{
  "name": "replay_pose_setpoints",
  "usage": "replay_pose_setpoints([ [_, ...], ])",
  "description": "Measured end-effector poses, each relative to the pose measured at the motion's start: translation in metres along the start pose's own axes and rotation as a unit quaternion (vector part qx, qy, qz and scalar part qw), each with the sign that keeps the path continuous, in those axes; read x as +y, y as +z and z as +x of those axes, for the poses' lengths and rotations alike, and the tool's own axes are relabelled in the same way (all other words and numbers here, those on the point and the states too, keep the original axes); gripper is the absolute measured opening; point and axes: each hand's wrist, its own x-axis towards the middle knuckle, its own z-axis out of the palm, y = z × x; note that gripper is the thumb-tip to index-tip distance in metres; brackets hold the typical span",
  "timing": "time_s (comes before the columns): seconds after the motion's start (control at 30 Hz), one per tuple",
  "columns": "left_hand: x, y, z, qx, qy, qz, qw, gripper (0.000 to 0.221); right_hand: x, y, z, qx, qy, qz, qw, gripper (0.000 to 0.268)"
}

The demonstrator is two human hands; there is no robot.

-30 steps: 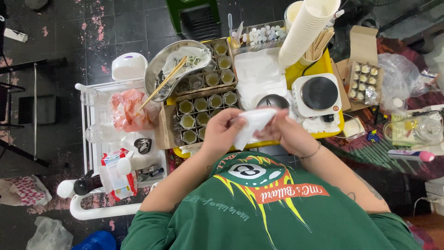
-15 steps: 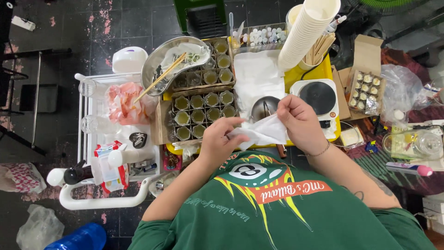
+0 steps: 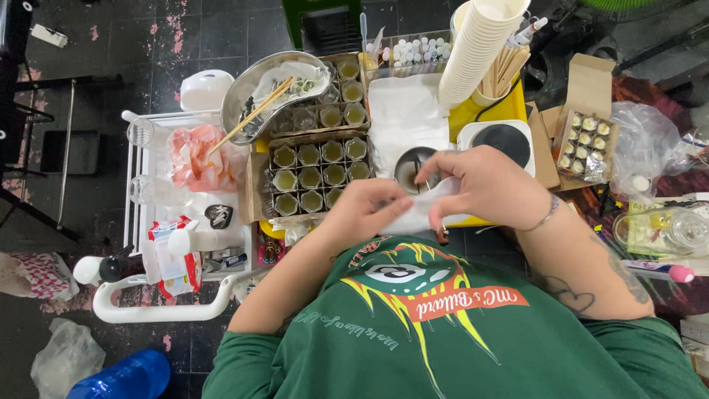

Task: Cleaning and preparing containers and tools at a workspace.

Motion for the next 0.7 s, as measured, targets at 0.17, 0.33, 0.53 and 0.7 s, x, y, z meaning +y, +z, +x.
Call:
replay_pose_setpoints([
  [0.17, 0.032, -0.010, -0.005, 0.034, -0.144, -0.017, 0.989, 0.023, 0.048, 0.018, 0.002, -0.042, -0.096, 0.019, 0.994, 0.025],
  [0.33, 0.047, -0.020, -0.006, -0.021, -0.162, 0.036, 0.986, 0.035, 0.051, 0.048, 0.004, 0.038, -0.055, 0.353, 0.933, 0.020],
  [0.53, 0.043, -0.028, -0.025, 0.121, 0.094, 0.172, 0.973, 0.023, -0.010, 0.050, 0.004, 0.118, -0.052, 0.083, 0.988, 0.018],
  [0.7, 0.050, -0.046, -0.040, 0.127, 0.048, 0.147, 0.980, 0.016, -0.075, 0.034, 0.005, -0.041, 0.206, 0.018, 0.978, 0.032],
])
